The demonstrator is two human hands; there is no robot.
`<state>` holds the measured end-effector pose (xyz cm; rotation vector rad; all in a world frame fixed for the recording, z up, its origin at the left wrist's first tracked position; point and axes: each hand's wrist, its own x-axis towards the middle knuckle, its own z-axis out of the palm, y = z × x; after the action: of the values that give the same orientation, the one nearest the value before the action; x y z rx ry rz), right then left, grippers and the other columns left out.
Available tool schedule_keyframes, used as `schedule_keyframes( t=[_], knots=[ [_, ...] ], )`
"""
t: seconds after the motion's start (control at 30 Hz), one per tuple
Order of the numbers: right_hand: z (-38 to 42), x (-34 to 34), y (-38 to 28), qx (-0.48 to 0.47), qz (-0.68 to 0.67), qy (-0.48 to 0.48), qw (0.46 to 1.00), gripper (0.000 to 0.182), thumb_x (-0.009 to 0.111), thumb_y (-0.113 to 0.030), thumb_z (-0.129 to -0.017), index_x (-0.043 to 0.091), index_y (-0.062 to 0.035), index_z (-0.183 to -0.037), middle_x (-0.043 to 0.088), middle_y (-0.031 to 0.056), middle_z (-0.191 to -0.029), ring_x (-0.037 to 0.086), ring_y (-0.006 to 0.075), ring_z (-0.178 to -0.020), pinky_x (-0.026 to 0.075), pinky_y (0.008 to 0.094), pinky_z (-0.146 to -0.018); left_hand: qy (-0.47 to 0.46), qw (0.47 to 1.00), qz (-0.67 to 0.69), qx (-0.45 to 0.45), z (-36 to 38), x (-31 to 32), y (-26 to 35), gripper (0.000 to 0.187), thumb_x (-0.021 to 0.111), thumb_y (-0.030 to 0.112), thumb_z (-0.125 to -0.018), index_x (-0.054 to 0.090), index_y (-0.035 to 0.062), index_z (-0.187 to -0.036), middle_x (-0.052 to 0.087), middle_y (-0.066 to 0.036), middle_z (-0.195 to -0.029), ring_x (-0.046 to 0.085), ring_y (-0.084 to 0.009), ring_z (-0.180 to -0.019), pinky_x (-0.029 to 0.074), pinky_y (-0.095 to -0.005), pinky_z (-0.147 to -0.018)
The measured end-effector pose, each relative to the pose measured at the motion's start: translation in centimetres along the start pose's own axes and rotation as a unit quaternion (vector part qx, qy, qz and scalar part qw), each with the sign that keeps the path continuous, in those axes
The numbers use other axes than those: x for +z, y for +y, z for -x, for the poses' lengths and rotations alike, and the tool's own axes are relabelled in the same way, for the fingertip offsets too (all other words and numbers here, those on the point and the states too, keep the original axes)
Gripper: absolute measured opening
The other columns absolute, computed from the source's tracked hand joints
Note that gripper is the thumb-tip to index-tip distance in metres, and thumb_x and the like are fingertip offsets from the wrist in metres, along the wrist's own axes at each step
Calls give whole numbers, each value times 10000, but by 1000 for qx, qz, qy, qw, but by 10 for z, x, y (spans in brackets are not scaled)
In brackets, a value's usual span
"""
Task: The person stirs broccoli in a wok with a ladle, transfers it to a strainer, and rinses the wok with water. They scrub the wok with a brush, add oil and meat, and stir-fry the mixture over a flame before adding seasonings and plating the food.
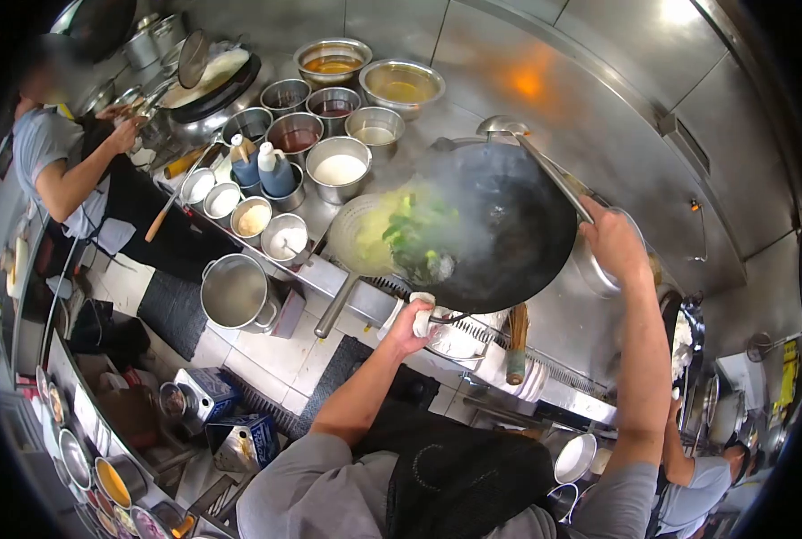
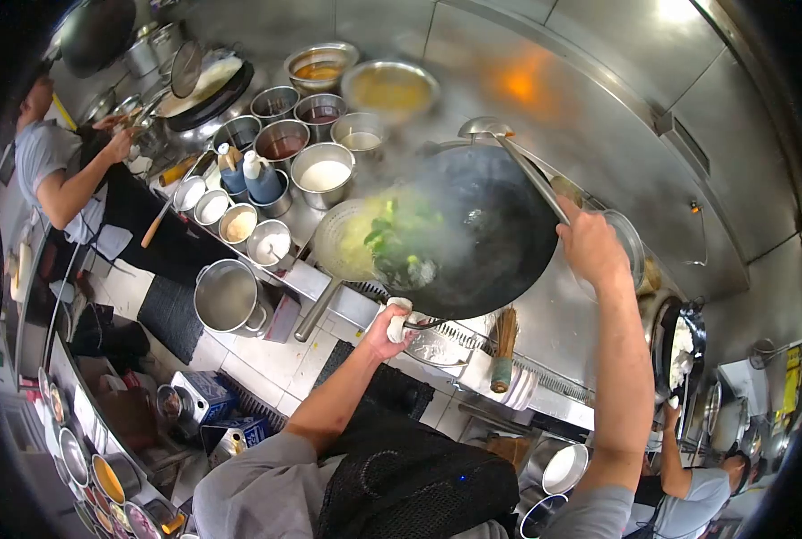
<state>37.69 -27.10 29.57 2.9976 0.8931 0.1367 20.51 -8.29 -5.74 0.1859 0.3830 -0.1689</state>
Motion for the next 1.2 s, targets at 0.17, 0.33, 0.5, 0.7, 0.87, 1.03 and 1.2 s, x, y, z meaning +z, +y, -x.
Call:
schedule_keyframes(
  t=[0.17, 0.33, 0.5, 0.7, 0.87, 1.03, 1.2],
  knots=[
    [-15, -31, -32, -5, 48, -11, 999, 433, 624, -153, -904, 551, -133, -1331, 676, 237, -1026, 628, 441, -988, 509, 523, -857, 0, 998, 69, -15, 5, -1, 0, 208, 623, 193, -849, 597, 89, -1027, 662, -189, -980, 643, -229, -732, 492, -242, -516],
    [-36, -59, -69, -28, 95, -29, 995, 406, 626, -145, -904, 575, -131, -1306, 674, 221, -1060, 625, 436, -997, 510, 508, -864, -32, 994, 104, 8, -11, -10, -8, 207, 624, 188, -844, 597, 54, -999, 626, -175, -931, 556, -202, -667, 464, -234, -535],
    [-61, -77, -89, -82, 125, -15, 989, 390, 628, -139, -907, 589, -133, -1294, 676, 214, -1074, 630, 418, -1016, 522, 495, -879, -154, 964, 217, -22, -23, 5, -10, 355, 609, 191, -831, 520, -84, -1039, 542, -146, -824, 537, -188, -646, 414, -218, -474],
    [-64, -104, -89, -110, 134, 5, 985, 387, 616, -141, -913, 591, -169, -1297, 680, 177, -1099, 635, 385, -1041, 525, 493, -887, -217, 940, 260, -45, -30, 38, -15, 506, 572, 190, -837, 480, -164, -1187, 529, -129, -807, 463, -153, -591, 390, -215, -443],
    [-38, -97, -46, -78, 103, 39, 991, 424, 606, -138, -911, 561, -191, -1329, 669, 213, -1059, 623, 429, -1005, 506, 525, -853, -102, 987, 110, -60, -41, 44, -13, 385, 593, 170, -838, 548, -62, -1141, 621, -146, -946, 576, -196, -695, 488, -280, -554],
    [-56, -4, 51, -71, -31, 89, 993, 497, 639, -140, -887, 523, -127, -1370, 660, 269, -967, 630, 456, -905, 502, 526, -804, -46, 993, -107, -4, -74, 35, -6, 205, 611, 142, -853, 582, 44, -1032, 632, -77, -908, 642, -195, -802, 552, -348, -739],
    [-122, 101, 17, -41, -212, 141, 966, 485, 669, -114, -875, 550, -36, -1338, 687, 249, -848, 675, 374, -744, 528, 430, -725, 51, 970, -202, 123, -126, 34, -22, 262, 633, 117, -852, 540, 40, -1084, 611, -64, -938, 621, -173, -811, 540, -324, -658]
  ],
)
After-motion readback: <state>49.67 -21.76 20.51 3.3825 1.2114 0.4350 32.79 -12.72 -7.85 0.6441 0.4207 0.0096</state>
